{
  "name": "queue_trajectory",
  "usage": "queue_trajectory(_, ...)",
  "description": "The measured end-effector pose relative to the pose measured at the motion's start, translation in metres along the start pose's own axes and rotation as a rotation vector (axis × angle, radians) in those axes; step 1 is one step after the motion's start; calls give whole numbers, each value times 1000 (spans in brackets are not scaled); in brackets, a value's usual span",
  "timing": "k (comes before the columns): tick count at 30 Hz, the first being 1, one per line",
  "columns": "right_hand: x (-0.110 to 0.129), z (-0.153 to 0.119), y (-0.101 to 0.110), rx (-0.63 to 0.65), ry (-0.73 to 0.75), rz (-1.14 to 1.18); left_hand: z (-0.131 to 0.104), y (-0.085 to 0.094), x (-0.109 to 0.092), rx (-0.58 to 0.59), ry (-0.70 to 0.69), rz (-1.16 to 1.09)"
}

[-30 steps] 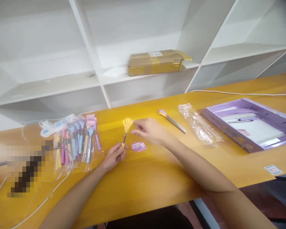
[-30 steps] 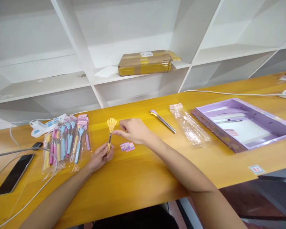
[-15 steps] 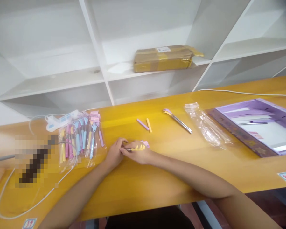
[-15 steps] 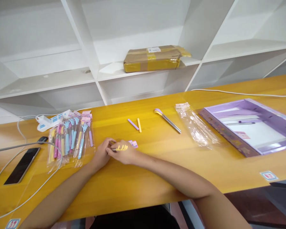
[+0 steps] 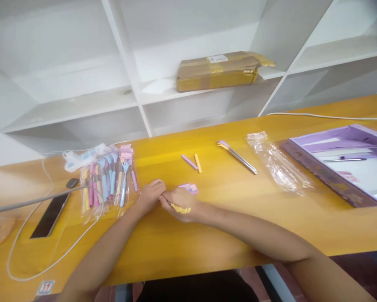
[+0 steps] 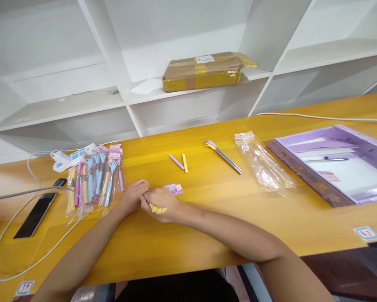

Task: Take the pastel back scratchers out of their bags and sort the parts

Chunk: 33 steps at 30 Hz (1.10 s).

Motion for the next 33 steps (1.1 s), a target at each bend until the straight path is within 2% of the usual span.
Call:
queue_trajectory(8,9,-2,-1,-1,17,-153,-1,4,1,67,-60,130)
queue_trajectory(15,17,-6,-1,-16,57,-238,-2,3,1,86,-58,112)
queue_trajectory(20,17,-6,-1,-14,41,-214,-7,2,7,76,-2,58)
queue_trajectory(23,12,-6,5,-28,7,-127,-9,-3,12,48,69,12)
queue_trajectory(27,5,-5,8,-214,-39,104,-8,-13,14,27,161,-69)
queue_trajectory(29,7,-5,1,-254,62,306,-7,-17,12,27,216,-99)
queue_trajectory(33,22,-9,-16,-120,371,713,-6,-19,4,59,291,-138)
Point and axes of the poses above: each hand's wrist, its own z-axis towards the middle knuckle, its own y-axis out of the back of the hand, x = y × z, the point moved 5 cm from there along z, towards the middle knuckle, and after that the axes turned 10 degrees about -z, right-handed, at the moved point
